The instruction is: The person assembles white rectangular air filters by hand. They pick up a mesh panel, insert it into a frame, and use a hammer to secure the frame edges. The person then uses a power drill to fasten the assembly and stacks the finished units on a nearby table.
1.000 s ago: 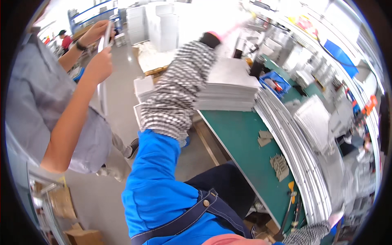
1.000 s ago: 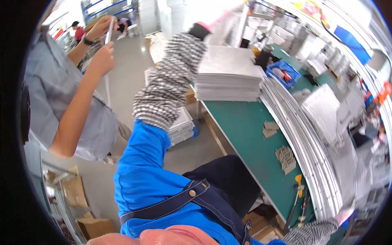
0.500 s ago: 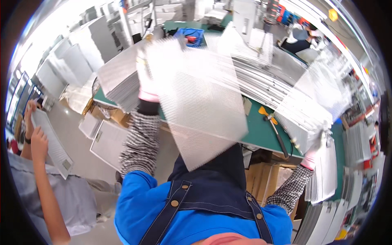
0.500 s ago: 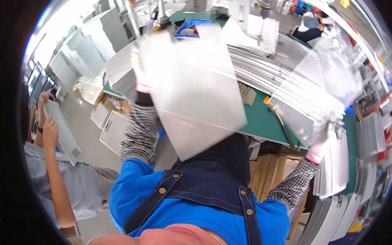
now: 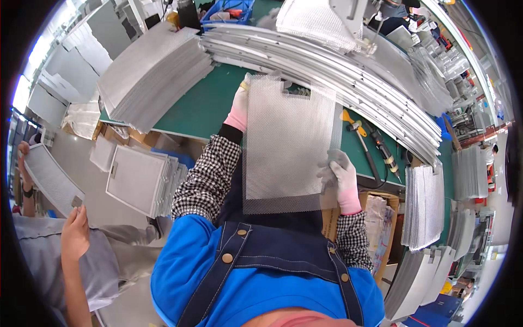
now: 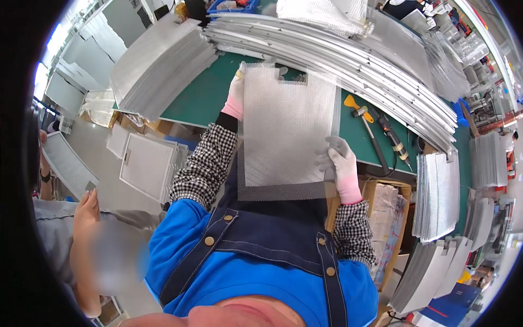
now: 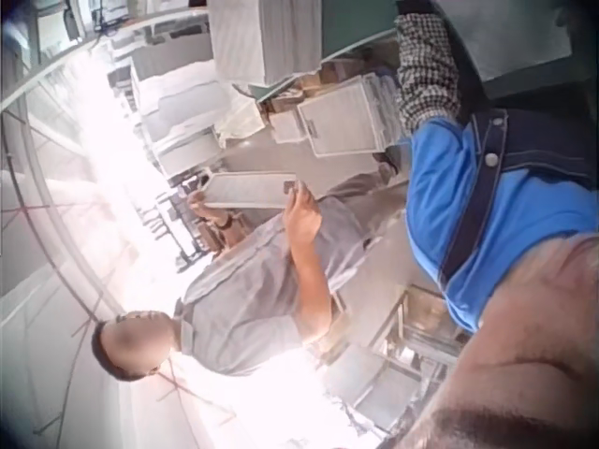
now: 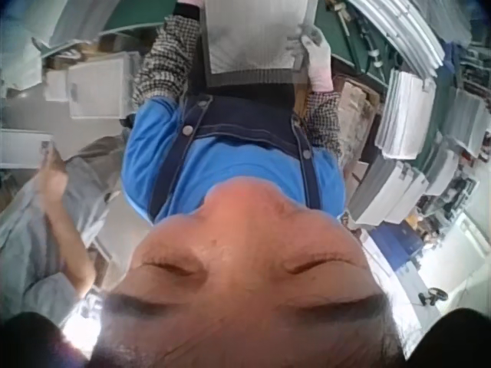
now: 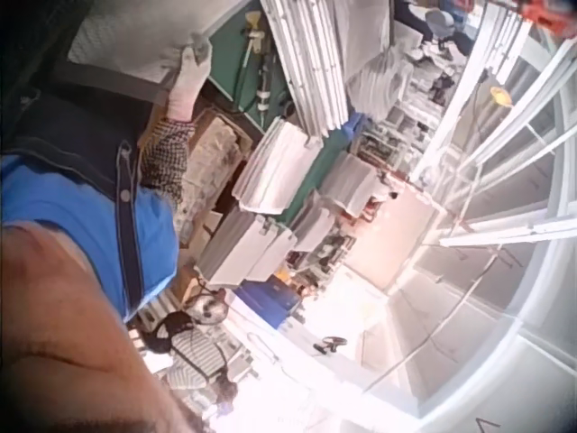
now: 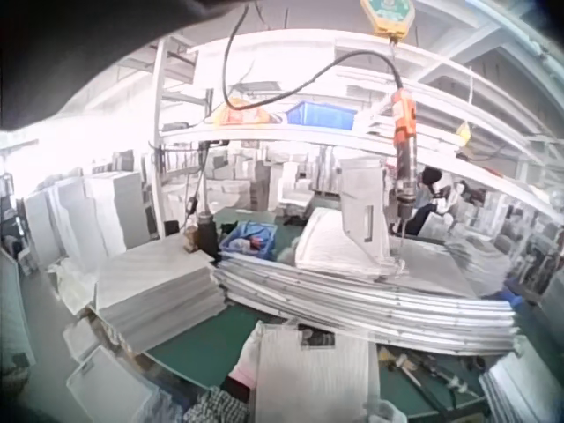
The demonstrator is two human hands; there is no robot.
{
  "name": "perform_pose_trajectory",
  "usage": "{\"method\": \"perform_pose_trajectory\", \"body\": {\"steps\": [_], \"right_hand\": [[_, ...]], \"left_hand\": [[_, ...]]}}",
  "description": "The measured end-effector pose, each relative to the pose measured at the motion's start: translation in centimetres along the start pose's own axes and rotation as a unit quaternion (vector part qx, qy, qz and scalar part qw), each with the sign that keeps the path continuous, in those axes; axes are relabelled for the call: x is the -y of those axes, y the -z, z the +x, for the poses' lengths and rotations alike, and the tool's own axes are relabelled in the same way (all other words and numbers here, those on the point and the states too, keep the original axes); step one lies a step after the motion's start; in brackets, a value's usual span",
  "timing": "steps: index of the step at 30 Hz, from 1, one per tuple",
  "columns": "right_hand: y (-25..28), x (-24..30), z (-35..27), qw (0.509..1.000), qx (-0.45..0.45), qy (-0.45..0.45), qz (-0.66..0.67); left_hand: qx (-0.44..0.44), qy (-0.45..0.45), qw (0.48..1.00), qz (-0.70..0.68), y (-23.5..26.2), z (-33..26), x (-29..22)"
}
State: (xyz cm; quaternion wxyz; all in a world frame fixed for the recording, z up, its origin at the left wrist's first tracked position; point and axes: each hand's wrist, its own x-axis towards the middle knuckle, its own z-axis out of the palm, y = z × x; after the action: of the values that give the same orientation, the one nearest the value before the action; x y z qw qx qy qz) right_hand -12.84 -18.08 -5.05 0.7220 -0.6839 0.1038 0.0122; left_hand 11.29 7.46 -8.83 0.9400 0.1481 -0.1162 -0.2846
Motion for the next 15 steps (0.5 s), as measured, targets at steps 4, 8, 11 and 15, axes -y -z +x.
{"method": "perform_pose_trajectory", "body": {"steps": [4, 8, 11, 15], "right_hand": [[-1.2, -0.4, 0.6, 1.0, -0.009, -0.015, -0.002], [-0.3, -2.3, 1.2, 0.999, -0.036, 0.012, -0.028], [-1.4, -1.4, -0.1, 0.995, -0.034, 0.024, -0.09], [-0.5, -1.9, 0.1, 0.988, 0.006, 0.001, -0.153]], "left_hand": [[0.051, 0.004, 0.999, -0.002, -1.6, -1.4, -0.3], [0.048, -0.005, 0.998, -0.028, -1.3, -2.2, -0.5], [0.091, -0.01, 0.996, 0.001, 1.7, -1.8, -0.1], [0.066, -0.096, 0.991, 0.06, 2.7, 0.2, 1.1]]}}
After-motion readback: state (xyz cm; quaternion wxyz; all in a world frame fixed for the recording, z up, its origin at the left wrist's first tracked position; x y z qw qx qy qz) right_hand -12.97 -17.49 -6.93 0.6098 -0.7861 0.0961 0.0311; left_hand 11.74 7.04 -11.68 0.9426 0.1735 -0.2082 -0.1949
